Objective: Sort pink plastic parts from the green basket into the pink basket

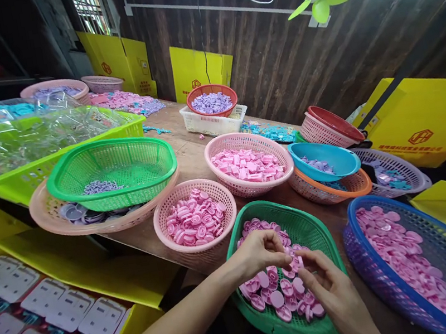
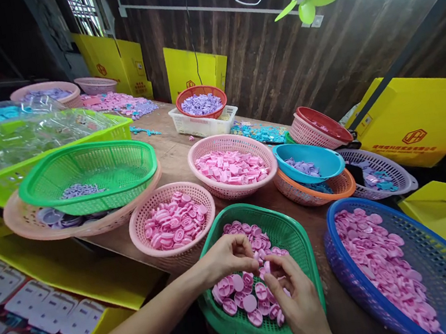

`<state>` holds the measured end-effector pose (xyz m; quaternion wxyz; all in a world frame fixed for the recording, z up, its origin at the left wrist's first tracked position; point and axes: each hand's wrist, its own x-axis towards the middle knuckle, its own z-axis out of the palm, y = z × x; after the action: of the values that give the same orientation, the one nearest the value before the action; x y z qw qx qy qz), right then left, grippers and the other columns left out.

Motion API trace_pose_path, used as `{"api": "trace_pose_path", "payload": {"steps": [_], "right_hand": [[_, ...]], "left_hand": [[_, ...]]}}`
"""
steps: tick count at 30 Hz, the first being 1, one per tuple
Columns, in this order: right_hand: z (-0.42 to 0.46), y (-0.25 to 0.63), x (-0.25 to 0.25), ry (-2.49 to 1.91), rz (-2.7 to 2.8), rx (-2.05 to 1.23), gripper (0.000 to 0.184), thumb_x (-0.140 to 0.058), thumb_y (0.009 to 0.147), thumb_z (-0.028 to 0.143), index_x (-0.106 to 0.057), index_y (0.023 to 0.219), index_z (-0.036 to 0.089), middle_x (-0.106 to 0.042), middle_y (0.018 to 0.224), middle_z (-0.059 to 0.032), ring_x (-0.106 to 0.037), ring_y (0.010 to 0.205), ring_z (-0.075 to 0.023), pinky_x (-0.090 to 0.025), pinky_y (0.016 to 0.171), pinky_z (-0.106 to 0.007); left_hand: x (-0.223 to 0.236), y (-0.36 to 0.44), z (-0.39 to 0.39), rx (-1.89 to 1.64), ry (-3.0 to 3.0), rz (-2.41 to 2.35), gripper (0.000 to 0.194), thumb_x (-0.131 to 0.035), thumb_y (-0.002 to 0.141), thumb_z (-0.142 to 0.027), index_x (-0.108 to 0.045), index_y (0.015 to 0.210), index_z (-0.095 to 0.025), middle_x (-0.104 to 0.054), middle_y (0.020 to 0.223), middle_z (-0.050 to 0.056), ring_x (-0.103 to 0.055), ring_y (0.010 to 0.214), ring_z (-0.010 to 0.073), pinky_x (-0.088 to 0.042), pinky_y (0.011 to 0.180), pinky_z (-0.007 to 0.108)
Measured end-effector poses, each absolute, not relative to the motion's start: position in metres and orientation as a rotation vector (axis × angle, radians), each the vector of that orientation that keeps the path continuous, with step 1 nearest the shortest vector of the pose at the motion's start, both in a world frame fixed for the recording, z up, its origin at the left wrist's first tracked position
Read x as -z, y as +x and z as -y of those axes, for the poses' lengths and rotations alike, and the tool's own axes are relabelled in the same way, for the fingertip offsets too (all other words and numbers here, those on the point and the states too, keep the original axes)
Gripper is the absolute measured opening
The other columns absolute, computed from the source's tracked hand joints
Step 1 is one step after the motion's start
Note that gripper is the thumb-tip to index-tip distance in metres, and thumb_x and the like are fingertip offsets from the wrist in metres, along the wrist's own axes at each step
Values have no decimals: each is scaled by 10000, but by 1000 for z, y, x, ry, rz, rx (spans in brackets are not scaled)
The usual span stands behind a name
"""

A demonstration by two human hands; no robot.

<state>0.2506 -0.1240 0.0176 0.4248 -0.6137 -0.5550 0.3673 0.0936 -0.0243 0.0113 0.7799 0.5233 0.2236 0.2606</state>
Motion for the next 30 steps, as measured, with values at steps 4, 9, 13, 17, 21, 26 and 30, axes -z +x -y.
{"api": "trace_pose_path", "payload": {"steps": [4,9,13,17,21,26,30], "right_hand": [[118,241,-25,-1477,1072,-1122,325,-593,766,365,-540,1054,223,-609,1033,-59,-585,866,-199,-479,696,-258],[116,234,-24,-1392,955,-1203,326,-658,714,346,-604,1006,211,-647,897,-38,-584,767,-171,-463,627,-224],[115,231,-20,-1334,886,-1200,300,-681,692,336,-633,951,194,-628,812,-20,-531,638,-118,-439,571,-207],[115,229,-18,-1301,823,-1223,319,-699,673,336,-631,949,191,-607,772,-15,-525,642,-121,-439,575,-214],[117,231,-14,-1231,775,-1313,339,-693,674,369,-618,962,207,-592,755,-10,-517,611,-117,-440,575,-230],[117,232,-9,-1257,817,-1310,359,-681,680,393,-607,971,196,-585,721,-13,-512,592,-128,-446,587,-256],[115,230,-6,-1281,876,-1181,315,-697,674,339,-610,946,206,-598,798,-13,-513,594,-114,-446,570,-238]], "left_hand": [[-11,90,32,-632,1109,-505,509,-739,577,-267,-585,1039,-119,-651,733,43,-614,674,160,-461,671,286],[-16,85,41,-649,1254,-497,398,-661,672,-257,-632,1049,-133,-679,868,80,-611,784,196,-457,723,294],[-19,82,43,-659,1333,-515,397,-622,702,-238,-612,1091,-156,-680,914,70,-611,816,203,-457,732,287],[-23,81,46,-701,1452,-605,367,-595,718,-234,-622,1078,-172,-687,839,40,-609,772,186,-449,688,252],[-26,79,50,-717,1521,-649,337,-563,735,-227,-634,1062,-189,-682,823,23,-603,760,178,-436,654,229],[-28,79,54,-721,1549,-699,236,-574,725,-229,-683,928,-175,-677,773,7,-593,710,157,-419,628,203],[-32,80,56,-780,1633,-703,159,-568,748,-248,-700,807,-183,-678,763,10,-590,698,145,-408,643,196]]}}
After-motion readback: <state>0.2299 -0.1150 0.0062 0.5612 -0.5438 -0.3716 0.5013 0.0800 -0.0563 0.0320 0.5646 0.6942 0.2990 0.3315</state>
